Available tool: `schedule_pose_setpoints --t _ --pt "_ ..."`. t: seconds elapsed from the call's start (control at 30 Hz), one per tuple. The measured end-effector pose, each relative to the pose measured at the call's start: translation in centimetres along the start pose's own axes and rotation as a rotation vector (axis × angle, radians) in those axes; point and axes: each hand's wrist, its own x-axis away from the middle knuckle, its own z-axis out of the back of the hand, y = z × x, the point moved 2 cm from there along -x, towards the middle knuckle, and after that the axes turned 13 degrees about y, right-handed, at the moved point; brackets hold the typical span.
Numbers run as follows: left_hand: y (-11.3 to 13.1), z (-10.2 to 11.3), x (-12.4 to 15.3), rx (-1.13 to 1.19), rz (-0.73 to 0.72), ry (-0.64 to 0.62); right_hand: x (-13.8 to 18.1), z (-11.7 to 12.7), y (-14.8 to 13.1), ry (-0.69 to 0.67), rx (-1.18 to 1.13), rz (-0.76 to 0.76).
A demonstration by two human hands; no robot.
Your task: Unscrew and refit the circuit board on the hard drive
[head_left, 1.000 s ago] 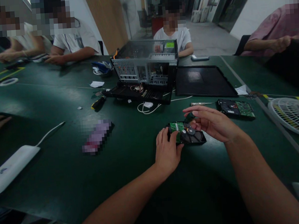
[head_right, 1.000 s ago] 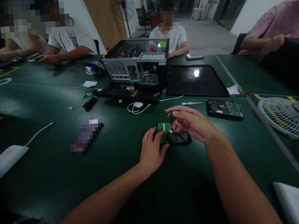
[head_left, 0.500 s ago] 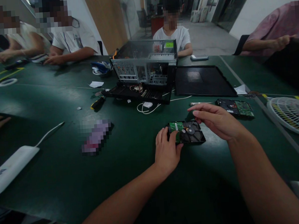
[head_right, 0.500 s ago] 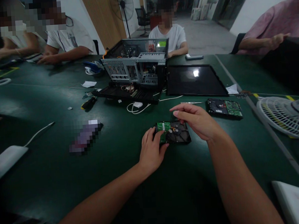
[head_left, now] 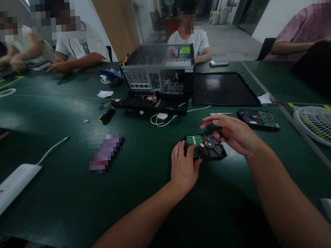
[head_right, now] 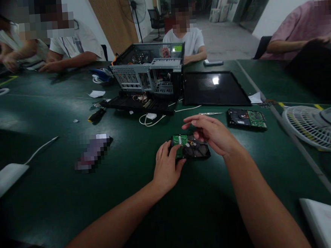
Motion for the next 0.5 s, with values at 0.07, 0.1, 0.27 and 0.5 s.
schedule_pose_setpoints --t 0.07,0.1,0.27,0.5 --pt "0.02 0.01 -0.01 0.002 -0.002 0.004 0.22 -0.13 -0.05 -0.012 -0.045 -0.016" --pt "0.04 0.02 -0.02 0.003 -0.004 0.004 0.27 -0.15 -0.03 -0.018 -0.063 -0.024" --pt "0.07 0.09 -0.04 0.008 -0.001 0.001 0.19 -0.03 0.06 -0.075 -0.083 -0.025" --pt "0.12 0.17 -0.13 0.002 -0.004 -0.009 -0.12 0.73 0.01 0.017 -0.043 0.043"
